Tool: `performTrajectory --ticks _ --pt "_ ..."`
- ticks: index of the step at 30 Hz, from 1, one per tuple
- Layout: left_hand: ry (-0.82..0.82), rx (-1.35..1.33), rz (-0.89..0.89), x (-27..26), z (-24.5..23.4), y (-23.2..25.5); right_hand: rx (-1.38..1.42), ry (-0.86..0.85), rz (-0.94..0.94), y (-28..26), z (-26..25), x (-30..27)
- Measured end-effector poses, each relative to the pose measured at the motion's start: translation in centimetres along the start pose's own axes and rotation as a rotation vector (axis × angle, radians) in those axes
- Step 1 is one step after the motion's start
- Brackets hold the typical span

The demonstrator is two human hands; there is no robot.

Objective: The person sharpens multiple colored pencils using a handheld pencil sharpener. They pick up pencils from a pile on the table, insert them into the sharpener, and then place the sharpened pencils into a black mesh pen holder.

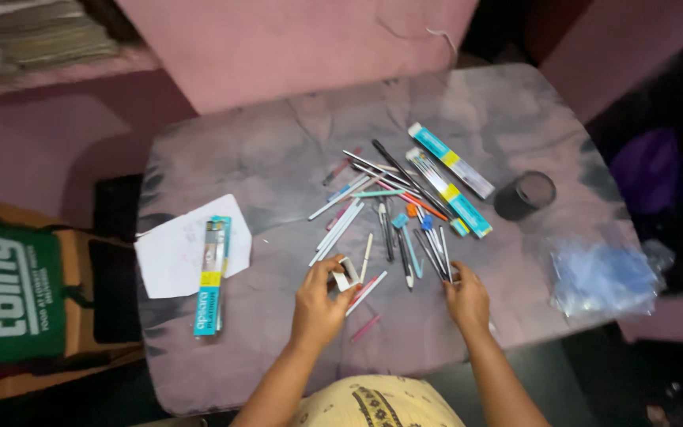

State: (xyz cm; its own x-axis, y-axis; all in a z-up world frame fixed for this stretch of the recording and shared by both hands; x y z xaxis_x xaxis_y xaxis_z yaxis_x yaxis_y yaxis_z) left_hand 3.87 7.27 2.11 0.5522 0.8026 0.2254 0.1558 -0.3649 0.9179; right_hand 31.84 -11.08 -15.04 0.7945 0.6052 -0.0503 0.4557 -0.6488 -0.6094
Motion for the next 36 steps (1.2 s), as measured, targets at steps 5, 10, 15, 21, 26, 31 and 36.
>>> performTrajectory --ticks 5,10,15,21,26,31,36 --pt "0.015 -0.003 -0.068 0.0 -0.5 -1.0 0.637 0.045 -0.140 -8.0 -2.9 -0.7" --pt "0.023 0.002 -0.003 -0.4 -0.3 -0.4 0.927 0.020 -0.489 -16.9 -6.1 -3.4" --pt "0.003 0.037 -0.007 -0.8 -0.2 -0.1 0.926 -0.014 -0.725 -22.6 -6.5 -6.5" --pt "-0.008 -0.037 -0.053 -1.1 -0.8 -0.2 0.676 0.118 -0.973 -25.7 -6.3 -9.1" --pt "0.017 -0.086 0.041 -0.9 -1.1 0.2 0.569 0.124 -1.020 -26.1 -5.6 -9.2" --pt "-0.014 -0.061 0.069 -0.9 -0.7 -0.4 0.400 0.109 -0.964 -26.5 -3.9 -9.1" --pt "-0.054 -0.123 0.061 -1.1 -1.3 -0.4 0.565 0.085 -0.910 -26.3 -5.1 -10.0"
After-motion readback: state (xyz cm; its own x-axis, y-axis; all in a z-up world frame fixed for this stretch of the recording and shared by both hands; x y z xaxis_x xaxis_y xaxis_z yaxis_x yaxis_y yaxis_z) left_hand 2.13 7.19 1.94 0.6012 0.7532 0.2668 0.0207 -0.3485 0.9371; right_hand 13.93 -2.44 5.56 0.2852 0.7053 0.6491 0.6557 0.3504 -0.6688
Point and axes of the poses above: each hand's wrist, its own x-axis towards the middle knuckle, its own z-axis out of the palm, y = z × x, the point moved 9 cm from there along x, towards the middle knuckle, and after that the axes turned 2 degrees about -y, right-handed, at the moved point
